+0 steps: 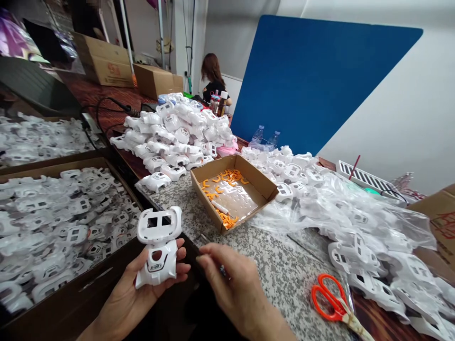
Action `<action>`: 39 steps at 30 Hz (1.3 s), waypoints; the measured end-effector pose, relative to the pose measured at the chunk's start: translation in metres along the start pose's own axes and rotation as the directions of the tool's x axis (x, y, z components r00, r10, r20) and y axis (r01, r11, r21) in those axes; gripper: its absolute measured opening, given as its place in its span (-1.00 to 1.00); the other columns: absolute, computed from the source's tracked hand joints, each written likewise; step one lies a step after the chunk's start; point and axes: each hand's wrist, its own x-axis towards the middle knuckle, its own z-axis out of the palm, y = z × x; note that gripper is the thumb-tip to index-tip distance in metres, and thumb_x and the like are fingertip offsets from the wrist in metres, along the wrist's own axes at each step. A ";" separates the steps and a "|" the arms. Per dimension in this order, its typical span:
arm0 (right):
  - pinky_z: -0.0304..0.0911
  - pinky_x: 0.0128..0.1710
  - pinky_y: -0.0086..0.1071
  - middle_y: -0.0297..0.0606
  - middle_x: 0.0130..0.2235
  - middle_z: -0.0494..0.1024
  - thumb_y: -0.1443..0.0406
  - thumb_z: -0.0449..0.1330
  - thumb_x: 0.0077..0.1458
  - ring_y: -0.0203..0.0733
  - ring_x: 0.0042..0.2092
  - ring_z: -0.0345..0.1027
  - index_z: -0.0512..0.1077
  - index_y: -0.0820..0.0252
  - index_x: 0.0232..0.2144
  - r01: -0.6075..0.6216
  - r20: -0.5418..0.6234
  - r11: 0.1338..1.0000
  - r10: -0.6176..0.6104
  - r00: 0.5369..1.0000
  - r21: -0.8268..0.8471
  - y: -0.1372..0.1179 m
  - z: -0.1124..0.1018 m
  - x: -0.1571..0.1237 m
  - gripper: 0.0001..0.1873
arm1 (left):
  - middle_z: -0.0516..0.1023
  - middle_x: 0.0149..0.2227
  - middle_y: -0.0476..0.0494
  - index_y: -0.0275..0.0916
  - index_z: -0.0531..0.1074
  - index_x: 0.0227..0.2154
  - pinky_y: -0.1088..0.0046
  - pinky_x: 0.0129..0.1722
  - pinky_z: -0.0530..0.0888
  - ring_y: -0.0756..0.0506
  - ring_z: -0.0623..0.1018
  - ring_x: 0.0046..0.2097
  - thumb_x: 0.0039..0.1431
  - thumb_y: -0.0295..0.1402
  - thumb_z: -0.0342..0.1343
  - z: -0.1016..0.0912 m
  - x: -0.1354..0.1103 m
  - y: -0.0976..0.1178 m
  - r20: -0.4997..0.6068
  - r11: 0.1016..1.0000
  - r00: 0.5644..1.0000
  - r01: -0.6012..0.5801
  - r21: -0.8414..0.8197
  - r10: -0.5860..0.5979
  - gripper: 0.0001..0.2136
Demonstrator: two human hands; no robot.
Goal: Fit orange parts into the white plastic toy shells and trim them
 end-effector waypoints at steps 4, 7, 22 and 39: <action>0.29 -0.48 -0.54 -0.35 -0.44 0.52 0.32 0.11 0.17 -0.38 -0.49 0.36 0.45 0.16 -0.27 0.031 -0.151 0.980 -0.062 0.987 -0.195 0.005 -0.028 0.022 -0.87 | 0.55 -0.16 -0.29 -0.36 0.45 -0.04 0.29 -0.31 0.49 -0.18 0.55 -0.28 0.22 -0.21 -0.04 -0.004 -0.003 -0.001 0.050 0.997 0.999 -0.006 0.073 0.002 -0.61; 0.30 -0.46 -0.50 -0.34 -0.43 0.53 0.32 0.11 0.18 -0.37 -0.48 0.36 0.46 0.17 -0.26 0.040 -0.181 0.961 -0.092 0.979 -0.274 0.005 -0.037 0.031 -0.87 | 0.52 -0.23 -0.24 -0.36 0.44 -0.04 0.36 -0.40 0.45 -0.10 0.50 -0.37 0.24 -0.21 -0.09 -0.006 -0.004 -0.002 0.070 0.995 0.997 -0.023 0.094 0.016 -0.61; 0.31 -0.43 -0.55 -0.34 -0.30 0.55 0.32 0.14 0.17 -0.35 -0.36 0.44 0.41 0.10 -0.22 0.101 -0.005 0.933 -0.109 0.994 -0.346 0.016 -0.025 0.001 -0.89 | 0.45 -0.30 -0.23 -0.44 0.43 -0.08 0.44 -0.51 0.37 -0.07 0.49 -0.44 0.22 0.10 -0.40 -0.008 0.000 -0.008 0.107 0.998 0.993 0.047 0.047 -0.052 -0.29; 0.17 -0.50 -0.44 -0.33 -0.41 0.53 0.18 0.08 0.18 -0.32 -0.48 0.31 0.48 0.13 -0.34 -0.103 -0.106 0.858 0.057 0.993 -0.504 0.042 -0.046 0.070 -0.78 | 0.48 -0.25 -0.24 -0.39 0.43 -0.06 0.41 -0.45 0.37 -0.09 0.48 -0.40 0.27 -0.01 -0.35 -0.008 0.000 -0.011 0.046 0.991 0.999 -0.004 0.131 -0.002 -0.39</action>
